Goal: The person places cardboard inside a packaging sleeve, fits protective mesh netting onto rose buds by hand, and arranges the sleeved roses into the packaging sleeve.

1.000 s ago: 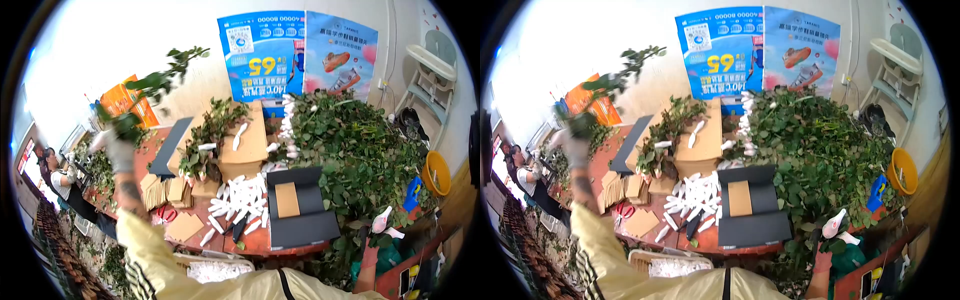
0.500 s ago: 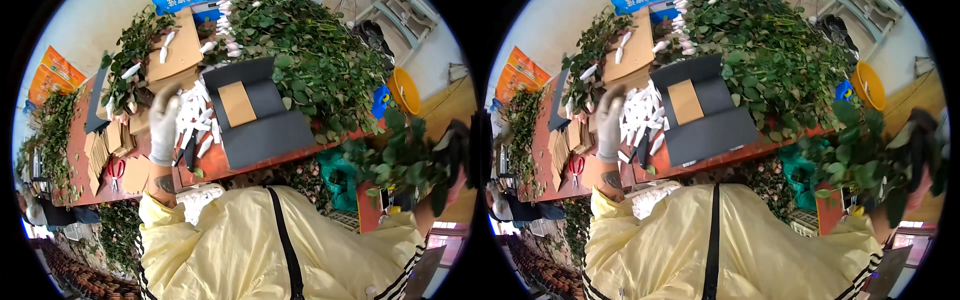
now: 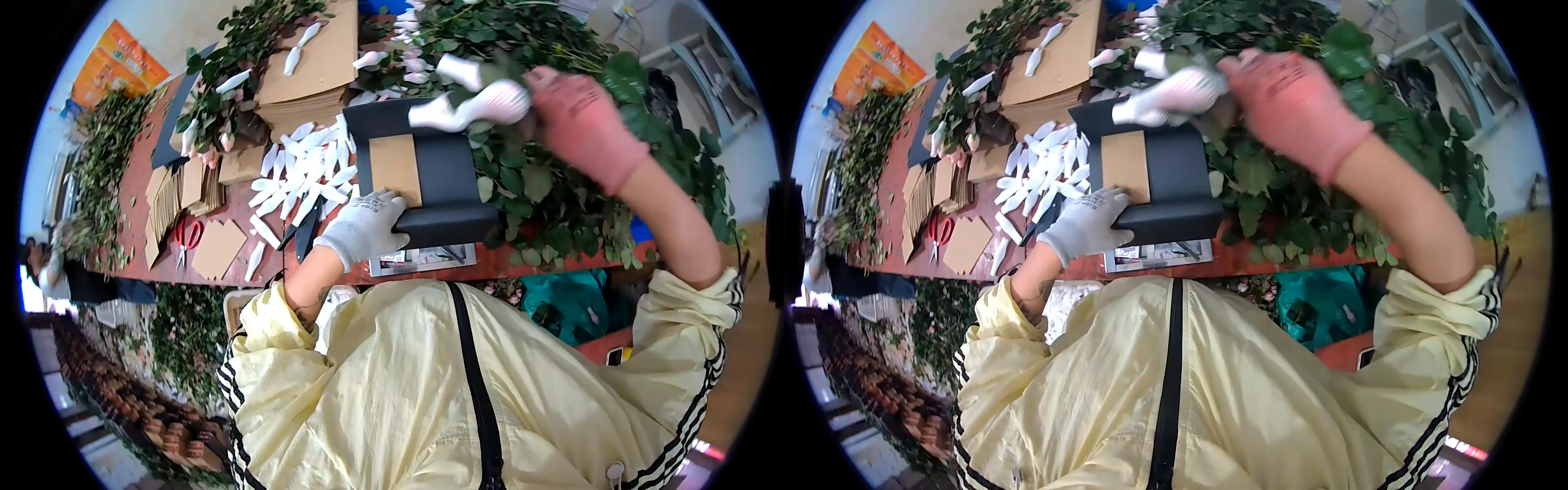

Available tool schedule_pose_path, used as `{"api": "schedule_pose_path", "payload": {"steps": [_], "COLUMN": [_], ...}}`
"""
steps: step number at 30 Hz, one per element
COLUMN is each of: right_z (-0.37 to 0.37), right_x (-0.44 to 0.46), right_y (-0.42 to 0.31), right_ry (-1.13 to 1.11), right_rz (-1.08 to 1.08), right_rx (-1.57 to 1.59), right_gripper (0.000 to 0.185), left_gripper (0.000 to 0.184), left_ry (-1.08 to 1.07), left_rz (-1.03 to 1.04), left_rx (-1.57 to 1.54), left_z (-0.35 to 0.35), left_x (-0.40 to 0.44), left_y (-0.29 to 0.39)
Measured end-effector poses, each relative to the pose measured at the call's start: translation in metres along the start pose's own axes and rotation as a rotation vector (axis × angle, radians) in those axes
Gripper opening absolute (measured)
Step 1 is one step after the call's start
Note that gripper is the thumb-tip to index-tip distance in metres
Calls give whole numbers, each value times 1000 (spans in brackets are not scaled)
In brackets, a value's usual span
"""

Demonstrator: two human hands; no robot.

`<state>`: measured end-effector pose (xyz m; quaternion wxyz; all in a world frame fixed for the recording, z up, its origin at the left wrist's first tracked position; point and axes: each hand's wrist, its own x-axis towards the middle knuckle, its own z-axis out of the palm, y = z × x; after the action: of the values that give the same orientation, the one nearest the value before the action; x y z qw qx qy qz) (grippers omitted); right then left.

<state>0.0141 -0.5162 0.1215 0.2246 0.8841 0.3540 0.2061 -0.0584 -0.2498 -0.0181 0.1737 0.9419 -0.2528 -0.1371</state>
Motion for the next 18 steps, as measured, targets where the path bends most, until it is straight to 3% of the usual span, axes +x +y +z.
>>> {"api": "schedule_pose_path", "payload": {"steps": [1,2,4,5,7,11,13,14,15,18], "right_z": [10,11,50,81,94,152,166,162,137,115], "right_x": [5,18,31,32,41,40,39,40,53,56], "right_y": [-15,-31,-58,-75,-104,-132,-120,-114,-105,-118], "right_ry": [19,-139,-227,-103,-252,-464,-356,-392,-563,-568], "right_rz": [-50,-17,-54,-44,-74,-21,-29,-34,-19,16], "right_rx": [-1,71,154,313,275,541,651,627,595,629], "right_gripper": [30,30,34,28,24,31,39,44,47,56], "left_gripper": [35,37,38,38,39,39,40,41,42,41], "left_ry": [-4,-27,-25,-24,-164,-147,-85,-37,2,-71], "left_rz": [-22,-21,-7,-11,-128,-102,-66,-45,-20,-26], "left_rx": [-5,-32,-81,-82,-75,-112,-167,-116,-71,-108], "left_z": [2,4,6,4,-6,-7,3,7,13,9], "left_x": [0,-1,0,0,0,-3,-3,-1,-1,1], "left_y": [0,-2,-6,-3,3,-2,-11,-13,-14,-15]}}
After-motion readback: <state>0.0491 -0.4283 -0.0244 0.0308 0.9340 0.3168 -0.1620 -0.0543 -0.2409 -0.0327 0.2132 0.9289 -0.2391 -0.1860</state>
